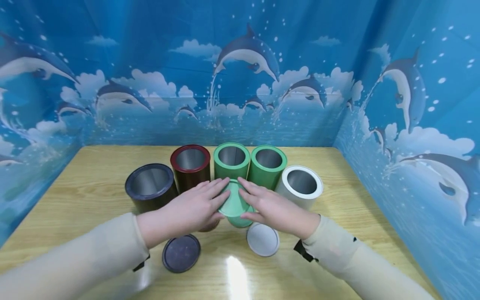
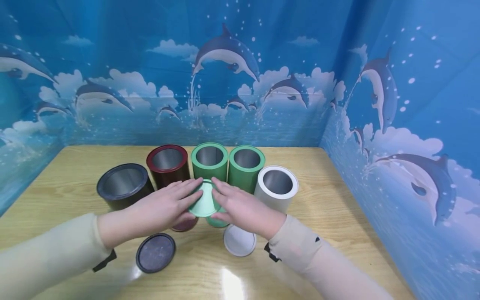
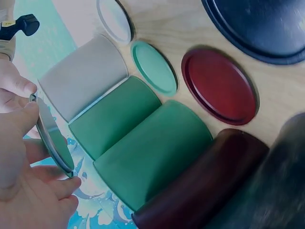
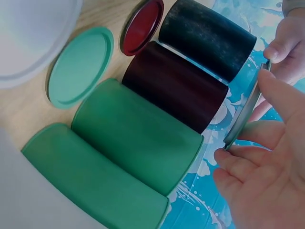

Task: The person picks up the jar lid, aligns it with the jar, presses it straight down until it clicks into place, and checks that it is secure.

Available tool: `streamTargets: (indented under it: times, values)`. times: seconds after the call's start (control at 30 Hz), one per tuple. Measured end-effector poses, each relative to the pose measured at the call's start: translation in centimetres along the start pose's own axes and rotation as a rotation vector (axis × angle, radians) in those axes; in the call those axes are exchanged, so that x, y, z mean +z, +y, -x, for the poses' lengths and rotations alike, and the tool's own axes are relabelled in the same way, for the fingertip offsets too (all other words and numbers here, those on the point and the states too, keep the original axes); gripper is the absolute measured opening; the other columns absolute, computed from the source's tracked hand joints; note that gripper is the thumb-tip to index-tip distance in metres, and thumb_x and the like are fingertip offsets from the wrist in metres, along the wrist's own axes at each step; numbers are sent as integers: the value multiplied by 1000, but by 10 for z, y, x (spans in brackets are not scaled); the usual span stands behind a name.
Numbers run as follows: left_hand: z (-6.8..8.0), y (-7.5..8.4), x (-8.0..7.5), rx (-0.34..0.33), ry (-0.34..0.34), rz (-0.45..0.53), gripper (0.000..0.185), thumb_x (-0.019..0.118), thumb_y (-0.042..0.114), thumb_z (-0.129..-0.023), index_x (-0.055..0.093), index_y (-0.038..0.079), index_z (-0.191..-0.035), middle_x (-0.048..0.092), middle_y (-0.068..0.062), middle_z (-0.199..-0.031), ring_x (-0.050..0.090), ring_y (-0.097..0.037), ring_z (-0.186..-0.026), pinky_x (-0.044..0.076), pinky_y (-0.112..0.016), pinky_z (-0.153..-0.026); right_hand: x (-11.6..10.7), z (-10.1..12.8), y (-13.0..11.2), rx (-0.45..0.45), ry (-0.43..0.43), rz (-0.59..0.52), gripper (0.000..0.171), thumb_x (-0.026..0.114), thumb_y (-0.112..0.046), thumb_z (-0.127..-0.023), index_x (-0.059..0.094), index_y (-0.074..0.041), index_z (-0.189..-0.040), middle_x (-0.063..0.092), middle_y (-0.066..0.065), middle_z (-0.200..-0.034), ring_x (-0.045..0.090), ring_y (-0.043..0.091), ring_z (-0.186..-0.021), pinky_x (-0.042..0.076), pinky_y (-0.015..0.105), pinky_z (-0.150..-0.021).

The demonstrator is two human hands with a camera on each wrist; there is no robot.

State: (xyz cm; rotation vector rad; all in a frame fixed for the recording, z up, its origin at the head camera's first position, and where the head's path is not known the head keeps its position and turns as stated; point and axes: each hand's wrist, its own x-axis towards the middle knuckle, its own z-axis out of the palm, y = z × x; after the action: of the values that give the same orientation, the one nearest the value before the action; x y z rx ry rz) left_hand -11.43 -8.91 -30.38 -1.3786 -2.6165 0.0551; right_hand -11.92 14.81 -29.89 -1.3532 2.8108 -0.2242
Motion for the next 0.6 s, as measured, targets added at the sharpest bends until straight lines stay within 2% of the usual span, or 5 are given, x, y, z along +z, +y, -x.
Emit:
streamTargets:
  times: [0.33, 0.6]
  values:
    - [-7, -12, -18, 2, -30, 29, 64, 60, 41, -89, 46, 0, -137, 33, -21, -145, 31, -32, -134, 35, -47, -102, -18, -7, 5, 24, -30, -21, 64, 57, -37, -92, 37, -2, -142, 17, 15, -153, 32, 27, -134, 40, 33, -99]
    - [-14, -22, -30, -19, -90, 76, 63, 59, 37, -91, 43, 1, -139, 27, -21, -148, 25, -31, -136, 31, -48, -105, -27, -17, 10, 17, -34, -18, 63, 55, -36, -93, 36, -2, -142, 15, 15, -153, 27, 27, -136, 38, 33, -101]
